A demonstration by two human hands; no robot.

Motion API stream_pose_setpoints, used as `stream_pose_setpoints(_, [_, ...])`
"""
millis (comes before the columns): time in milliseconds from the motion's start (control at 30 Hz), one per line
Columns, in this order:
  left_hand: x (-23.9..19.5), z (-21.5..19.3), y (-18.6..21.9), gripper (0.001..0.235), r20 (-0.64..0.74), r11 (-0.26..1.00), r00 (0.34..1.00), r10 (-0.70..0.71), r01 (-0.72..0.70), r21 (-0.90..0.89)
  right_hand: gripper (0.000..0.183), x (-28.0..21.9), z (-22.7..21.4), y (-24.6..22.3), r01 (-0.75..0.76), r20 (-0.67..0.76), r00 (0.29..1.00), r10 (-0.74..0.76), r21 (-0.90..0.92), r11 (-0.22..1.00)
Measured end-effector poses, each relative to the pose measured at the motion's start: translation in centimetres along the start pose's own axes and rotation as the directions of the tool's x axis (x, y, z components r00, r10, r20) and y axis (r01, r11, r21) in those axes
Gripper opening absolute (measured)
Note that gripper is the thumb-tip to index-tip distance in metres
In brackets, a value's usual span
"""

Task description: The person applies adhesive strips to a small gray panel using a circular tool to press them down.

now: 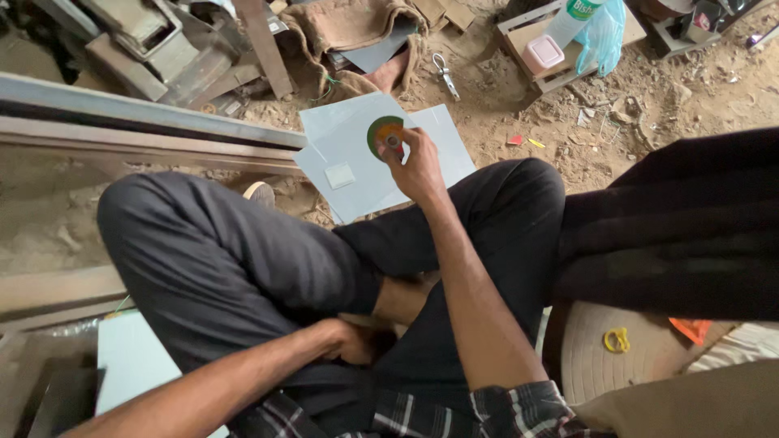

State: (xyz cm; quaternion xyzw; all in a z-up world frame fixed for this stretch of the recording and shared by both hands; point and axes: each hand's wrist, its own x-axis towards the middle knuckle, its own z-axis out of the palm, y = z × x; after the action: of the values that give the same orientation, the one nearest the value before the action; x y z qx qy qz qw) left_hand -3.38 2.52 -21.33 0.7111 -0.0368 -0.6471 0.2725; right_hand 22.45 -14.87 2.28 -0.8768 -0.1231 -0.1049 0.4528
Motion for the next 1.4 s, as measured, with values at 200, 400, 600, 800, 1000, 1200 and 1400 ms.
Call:
stream_pose_setpoints(200, [-7.0, -1.2, 6.4, 0.035, -0.023, 0.983, 0.984, 0.179, -0.177, 0.056, 0.029, 0.0, -1.1, -3.9, 0.124, -0.041, 0.991, -0.124, 0.012, 0.992])
stream_pose_setpoints(400, [-10.3, -2.7, 9.6, 0.033, -0.091, 0.958, 0.963, 0.254, -0.237, 0.163, 0.027, -0.2, -1.0, -4.0, 0.222, -0.036, 0.974, -0.223, -0.028, 0.975])
stream_pose_setpoints(600, [-11.9, -2.5, 10.4, 0.033, -0.259, 0.871, 0.873, 0.413, -0.295, 0.392, 0.026, 0.3, -2.2, -1.8, 0.066, -0.028, 0.997, -0.068, -0.084, 0.994])
stream_pose_setpoints(800, [-16.0, -3.8, 11.4, 0.033, -0.315, 0.605, 0.644, 0.697, -0.292, 0.74, 0.035, 0.0, -3.5, -1.7, -0.136, 0.003, 0.991, 0.136, 0.097, 0.986])
stream_pose_setpoints(1000, [-20.4, -17.4, 12.4, 0.036, -0.548, 0.657, 0.681, 0.486, -0.698, -0.285, 0.041, 1.7, -1.1, 0.9, -0.121, 0.152, 0.978, 0.144, -0.149, 0.981])
stream_pose_setpoints(1200, [-13.1, -25.3, 9.1, 0.034, -0.849, 0.686, 0.519, -0.105, -0.58, -0.439, 0.052, 3.8, 0.5, 3.0, -0.017, 0.312, 0.939, 0.142, -0.371, 0.928])
stream_pose_setpoints(1400, [-8.3, -26.5, 10.3, 0.034, -0.747, 0.565, 0.556, -0.363, -0.506, -0.651, 0.056, 5.0, 2.7, 7.7, -0.042, 0.444, 0.863, 0.24, -0.411, 0.911])
